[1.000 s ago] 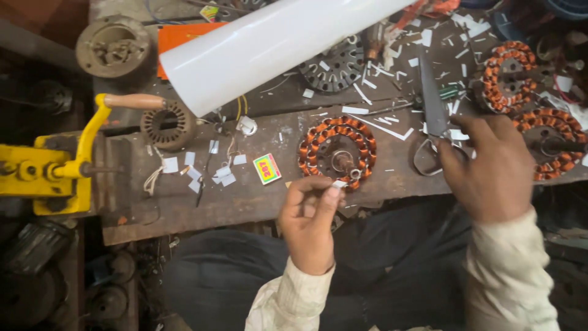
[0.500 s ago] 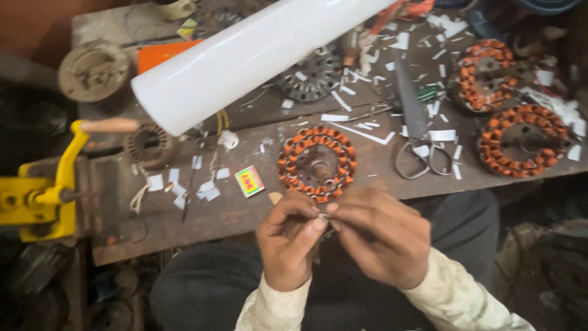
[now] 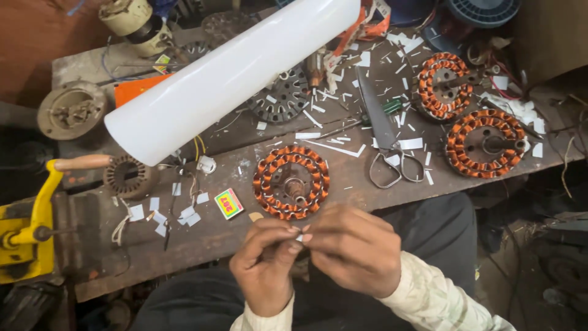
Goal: The person places small white insulating strips into the slots of a copper-wound motor stator. They use shears to cut the strips to size and then insert them by hand into the stator slots.
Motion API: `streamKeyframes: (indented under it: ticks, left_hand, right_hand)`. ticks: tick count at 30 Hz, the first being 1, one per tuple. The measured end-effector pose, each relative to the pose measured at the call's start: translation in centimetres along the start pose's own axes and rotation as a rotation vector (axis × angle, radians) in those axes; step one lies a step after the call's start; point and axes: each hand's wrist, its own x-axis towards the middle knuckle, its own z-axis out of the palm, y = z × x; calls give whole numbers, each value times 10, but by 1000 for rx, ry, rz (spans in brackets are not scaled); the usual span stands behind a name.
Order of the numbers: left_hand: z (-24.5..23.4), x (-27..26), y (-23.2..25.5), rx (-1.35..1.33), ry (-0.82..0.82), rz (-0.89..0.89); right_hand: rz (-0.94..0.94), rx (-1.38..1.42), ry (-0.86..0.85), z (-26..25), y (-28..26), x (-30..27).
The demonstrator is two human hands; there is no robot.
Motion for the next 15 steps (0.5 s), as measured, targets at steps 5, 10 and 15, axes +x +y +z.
streamKeyframes:
  ticks: [5,10,15]
  left_hand:
    - [1,-2,0,-120,50,-273]
    - [7,-9,0,-139,130,-189]
    - [10,-7,-1,-186,88,-154]
  right_hand:
    - [-159,-144,-123,-9,7,5]
    - [112,51,-114,-2,1,0]
    - [289,127,-103,3,3,-7]
